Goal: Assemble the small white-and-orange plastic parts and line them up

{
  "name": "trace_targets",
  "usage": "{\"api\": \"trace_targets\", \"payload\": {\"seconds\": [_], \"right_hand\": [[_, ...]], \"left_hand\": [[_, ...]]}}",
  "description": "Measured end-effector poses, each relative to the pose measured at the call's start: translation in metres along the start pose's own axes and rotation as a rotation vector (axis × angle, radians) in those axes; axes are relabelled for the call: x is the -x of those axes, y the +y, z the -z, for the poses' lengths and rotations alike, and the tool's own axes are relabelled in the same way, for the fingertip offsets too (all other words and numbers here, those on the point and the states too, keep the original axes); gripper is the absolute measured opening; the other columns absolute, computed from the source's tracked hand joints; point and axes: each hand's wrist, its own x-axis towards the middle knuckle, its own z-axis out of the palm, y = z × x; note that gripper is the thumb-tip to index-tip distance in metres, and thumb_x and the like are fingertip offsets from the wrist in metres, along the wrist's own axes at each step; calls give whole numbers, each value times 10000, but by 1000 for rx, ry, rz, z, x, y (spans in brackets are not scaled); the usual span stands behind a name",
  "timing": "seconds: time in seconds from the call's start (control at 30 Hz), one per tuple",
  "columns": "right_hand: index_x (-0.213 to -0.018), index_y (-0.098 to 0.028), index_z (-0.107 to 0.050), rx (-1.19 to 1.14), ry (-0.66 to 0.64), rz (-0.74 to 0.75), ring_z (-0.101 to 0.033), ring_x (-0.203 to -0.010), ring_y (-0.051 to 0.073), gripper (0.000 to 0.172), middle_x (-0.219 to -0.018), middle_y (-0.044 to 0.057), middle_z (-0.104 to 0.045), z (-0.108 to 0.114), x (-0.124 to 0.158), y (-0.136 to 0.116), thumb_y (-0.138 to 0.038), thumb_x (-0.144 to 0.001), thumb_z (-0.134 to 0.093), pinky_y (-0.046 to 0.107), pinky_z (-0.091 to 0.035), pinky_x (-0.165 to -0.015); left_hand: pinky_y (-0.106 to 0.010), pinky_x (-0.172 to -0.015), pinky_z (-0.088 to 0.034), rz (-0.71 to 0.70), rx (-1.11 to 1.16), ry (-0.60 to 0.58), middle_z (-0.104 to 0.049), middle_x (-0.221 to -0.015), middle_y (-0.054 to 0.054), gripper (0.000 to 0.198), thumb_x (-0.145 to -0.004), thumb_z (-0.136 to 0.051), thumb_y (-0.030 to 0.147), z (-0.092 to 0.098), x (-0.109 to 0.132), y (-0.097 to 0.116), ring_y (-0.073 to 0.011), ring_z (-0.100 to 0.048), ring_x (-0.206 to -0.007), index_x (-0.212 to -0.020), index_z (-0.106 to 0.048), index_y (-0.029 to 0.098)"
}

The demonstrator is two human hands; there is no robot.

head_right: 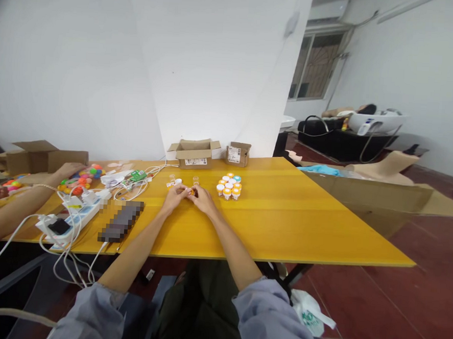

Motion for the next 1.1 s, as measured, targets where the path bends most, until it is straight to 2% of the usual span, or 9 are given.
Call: {"api": "trace_targets", "payload": {"seconds": [0.1, 0.33, 0.5, 0.73, 0.93, 1.1], "right_hand": [[-883, -217, -623, 41, 9, -33, -581, -706, 160, 161, -778, -22, -655, 3, 4, -4, -363, -823, -653, 280, -468, -684], [-957, -224, -679, 238, 85, -29, -601, -872, 193, 151, -947, 28, -660, 8, 13, -12, -283, -824, -639, 320, -493, -823], [-970, -227, -707, 306, 67, -67, -605, -911, 202, 188, -998, 47, -661, 7, 15, -16, -206, -818, -599, 327, -490, -867], [-1029, -230, -724, 329, 26, -52, -664, -967, 221, 223, -1025, 51, -748, 9, 17, -27, -180, -850, -599, 308, -493, -869], [-1092, -221, -722, 408, -6, -67, -676, -1001, 212, 241, -1078, 71, -749, 11, 18, -30, -199, -876, -617, 279, -481, -884], [-1111, -222, -715, 422, -32, -62, -673, -988, 209, 248, -1072, 68, -745, 11, 19, -32, -187, -894, -601, 276, -479, -873]], "left_hand": [[-340, -742, -574, -5, -3, -40, -722, -718, -30, 326, -637, -863, 441, -2, 0, -1, -201, -705, -715, -737, -684, 187], [-319, -722, -562, -27, -22, -103, -697, -711, -15, 278, -687, -835, 394, -3, -5, -14, -172, -671, -689, -730, -647, 193], [-298, -717, -548, -88, -64, -142, -676, -709, 0, 283, -717, -804, 415, -3, -3, -15, -160, -651, -693, -742, -623, 199], [-305, -744, -540, -51, -63, -171, -677, -750, -7, 221, -728, -791, 328, -4, -2, -8, -163, -652, -724, -750, -615, 197], [-301, -762, -541, -32, -53, -163, -691, -771, -10, 176, -721, -780, 263, -4, -3, -6, -166, -658, -754, -740, -617, 198], [-297, -737, -547, -17, -29, -153, -694, -760, -8, 197, -711, -793, 288, -3, -3, -9, -165, -654, -732, -730, -618, 200]]}}
